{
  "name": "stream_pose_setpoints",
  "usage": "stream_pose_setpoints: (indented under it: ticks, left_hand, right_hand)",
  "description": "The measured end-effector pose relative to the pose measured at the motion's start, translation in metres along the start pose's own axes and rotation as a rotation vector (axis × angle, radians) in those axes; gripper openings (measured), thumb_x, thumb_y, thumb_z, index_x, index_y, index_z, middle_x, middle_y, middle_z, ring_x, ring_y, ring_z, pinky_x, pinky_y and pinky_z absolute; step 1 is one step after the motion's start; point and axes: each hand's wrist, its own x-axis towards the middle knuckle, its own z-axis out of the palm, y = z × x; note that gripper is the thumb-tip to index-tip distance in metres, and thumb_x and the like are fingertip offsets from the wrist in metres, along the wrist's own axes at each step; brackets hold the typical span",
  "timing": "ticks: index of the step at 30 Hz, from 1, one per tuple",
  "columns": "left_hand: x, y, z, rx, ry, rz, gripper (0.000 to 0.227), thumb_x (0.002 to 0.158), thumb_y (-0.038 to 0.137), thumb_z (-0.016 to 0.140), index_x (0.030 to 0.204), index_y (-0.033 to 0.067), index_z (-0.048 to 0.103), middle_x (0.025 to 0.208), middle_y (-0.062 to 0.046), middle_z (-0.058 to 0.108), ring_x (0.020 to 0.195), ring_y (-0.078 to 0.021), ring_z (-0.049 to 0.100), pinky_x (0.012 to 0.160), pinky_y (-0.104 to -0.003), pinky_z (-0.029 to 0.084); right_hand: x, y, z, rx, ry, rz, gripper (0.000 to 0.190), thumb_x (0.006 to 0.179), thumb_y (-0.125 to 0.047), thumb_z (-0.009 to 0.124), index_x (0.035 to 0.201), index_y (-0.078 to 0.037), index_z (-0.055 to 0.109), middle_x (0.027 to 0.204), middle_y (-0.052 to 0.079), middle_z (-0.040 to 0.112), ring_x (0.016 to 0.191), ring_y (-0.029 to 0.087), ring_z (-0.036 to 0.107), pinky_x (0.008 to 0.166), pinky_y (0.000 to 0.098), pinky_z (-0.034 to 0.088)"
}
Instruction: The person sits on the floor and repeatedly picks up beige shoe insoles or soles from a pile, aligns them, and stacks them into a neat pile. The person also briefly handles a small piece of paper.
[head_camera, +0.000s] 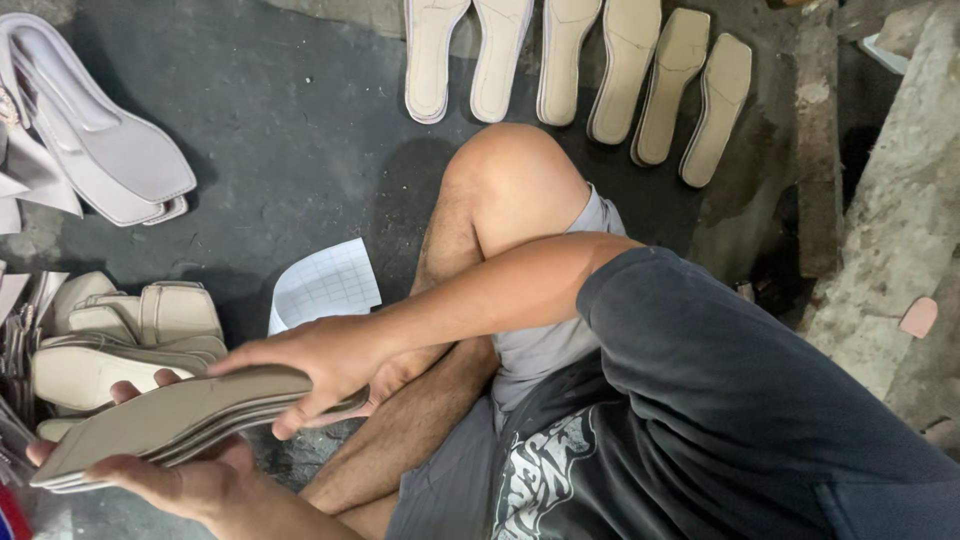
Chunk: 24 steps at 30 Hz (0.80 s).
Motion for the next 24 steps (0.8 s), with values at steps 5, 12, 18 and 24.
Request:
stream_pose_setpoints:
  ticks: [5,12,18,24]
  left_hand:
    - [0.008,0.011,0.022,0.064,0.02,-0.029,0.069,0.107,0.074,0.049,0.16,0.0392,0.021,0.169,-0.01,0.018,0.158,-0.0323,0.037,0.117,-0.051,0.046]
    - [0.004,0.008,0.016,0.07,0.027,-0.01,0.072,0.104,0.075,0.049,0.159,0.0386,0.019,0.17,-0.008,0.014,0.154,-0.0309,0.035,0.119,-0.052,0.046]
    - [-0.003,0.001,0.003,-0.013,0.005,-0.042,0.08,0.107,0.074,0.053,0.164,0.035,0.014,0.174,-0.01,0.02,0.155,-0.0329,0.033,0.122,-0.056,0.039]
    - [-0.012,-0.004,-0.009,-0.363,0.189,-0.114,0.095,0.098,0.076,0.053,0.168,0.0162,0.027,0.167,-0.012,0.044,0.149,-0.0371,0.051,0.125,-0.052,0.043]
  right_hand:
    - [-0.006,-0.003,-0.005,-0.057,-0.057,-0.016,0.077,0.091,-0.043,0.077,0.158,-0.028,0.04,0.139,0.013,0.068,0.127,0.03,0.069,0.104,0.0411,0.055]
    - [-0.004,0.002,-0.005,-0.164,-0.066,0.004,0.087,0.082,-0.044,0.083,0.156,-0.027,0.04,0.135,0.015,0.066,0.123,0.031,0.067,0.098,0.0412,0.055]
    - [-0.008,0.0,-0.004,-0.054,-0.049,-0.059,0.08,0.089,-0.032,0.081,0.157,-0.023,0.04,0.145,0.015,0.064,0.13,0.03,0.065,0.108,0.041,0.052]
    - [-0.008,-0.016,-0.023,0.254,-0.154,0.207,0.081,0.089,-0.025,0.077,0.16,-0.018,0.038,0.133,0.01,0.066,0.112,0.022,0.069,0.094,0.0374,0.064]
